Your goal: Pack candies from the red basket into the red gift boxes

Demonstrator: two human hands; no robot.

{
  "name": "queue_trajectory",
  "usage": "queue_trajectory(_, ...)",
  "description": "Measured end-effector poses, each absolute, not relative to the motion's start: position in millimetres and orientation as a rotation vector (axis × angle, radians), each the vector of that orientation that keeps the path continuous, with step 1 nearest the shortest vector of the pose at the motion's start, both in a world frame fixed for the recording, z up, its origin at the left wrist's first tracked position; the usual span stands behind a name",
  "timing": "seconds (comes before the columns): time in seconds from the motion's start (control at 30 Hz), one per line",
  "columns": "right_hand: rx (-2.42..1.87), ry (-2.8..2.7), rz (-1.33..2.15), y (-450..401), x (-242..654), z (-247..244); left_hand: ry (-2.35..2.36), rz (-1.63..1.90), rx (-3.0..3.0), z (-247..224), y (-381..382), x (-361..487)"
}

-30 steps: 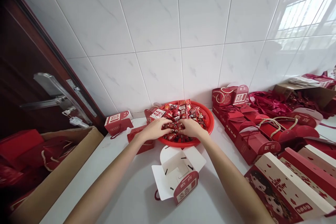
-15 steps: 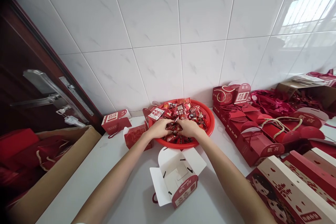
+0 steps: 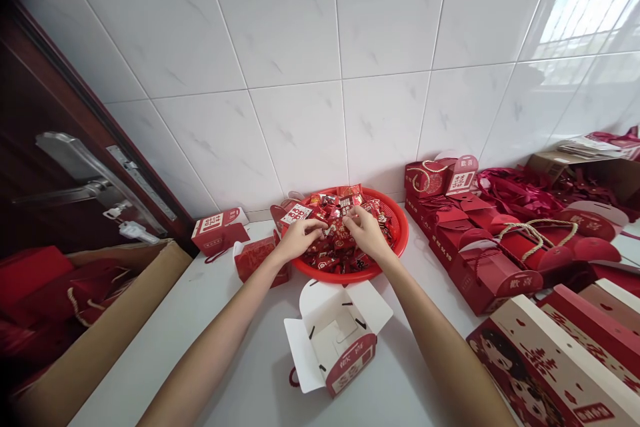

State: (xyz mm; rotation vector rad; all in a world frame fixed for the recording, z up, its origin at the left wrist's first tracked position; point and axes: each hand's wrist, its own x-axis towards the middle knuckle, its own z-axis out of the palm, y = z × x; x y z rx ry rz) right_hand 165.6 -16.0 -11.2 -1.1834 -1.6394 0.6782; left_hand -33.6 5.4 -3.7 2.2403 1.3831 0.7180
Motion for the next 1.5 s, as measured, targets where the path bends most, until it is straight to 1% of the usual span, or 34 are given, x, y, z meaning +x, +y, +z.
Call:
queue_trajectory(0.23, -1.183, -1.273, 0.731, -17.9, 172.7, -11.8, 1.688, 0.932, 2.244, 2.3, 15.9, -36.3)
queue_trajectory(0.3, -1.184, -1.219, 0.727, -19.0, 173.4, -11.0, 1.761, 0.874, 2.257, 3.4, 21.5, -35.5)
queue_trajectory(0.37, -1.183, -1.184, 0.725, -19.4, 173.4, -10.6, 1.754, 0.744, 2.290, 3.5, 23.7, -32.0)
queue_trajectory(0.47, -1.183, -1.150, 0.730, -19.0, 173.4, -11.0, 1.566, 0.533, 2.383, 3.6, 14.7, -22.4)
queue_trajectory(0.63, -1.172, -1.130, 0.751, -16.4, 174.3, -12.8, 1.082, 0.280, 2.492, 9.4, -16.7, -9.0)
queue_trajectory(0.73, -1.172, -1.128, 0.787, -14.5, 174.6, -13.8, 0.991, 0.399, 2.398, 17.0, -17.2, -12.8)
queue_trajectory(0.87, -1.181, -1.112, 0.860, -13.4, 173.8, -14.4, 1.328, 0.637, 2.304, 23.4, 9.3, -30.3)
queue_trajectory(0.97, -1.178, -1.101, 0.901, -14.9, 173.1, -13.1, 1.551, 0.629, 2.269, 20.1, 29.4, -41.1)
queue_trajectory(1.13, -1.175, -1.103, 0.941, -19.0, 173.3, -9.9, 1.691, 0.548, 2.263, 5.6, 38.4, -39.3)
queue_trajectory(1.3, -1.109, -1.126, 0.962, -19.8, 172.7, -9.2, 1.661, 0.595, 2.215, 1.7, 36.9, -34.7)
queue_trajectory(1.5, -1.012, -1.149, 1.004, -21.0, 172.1, -8.1, 1.399, 0.816, 2.063, 3.2, 33.8, -36.9)
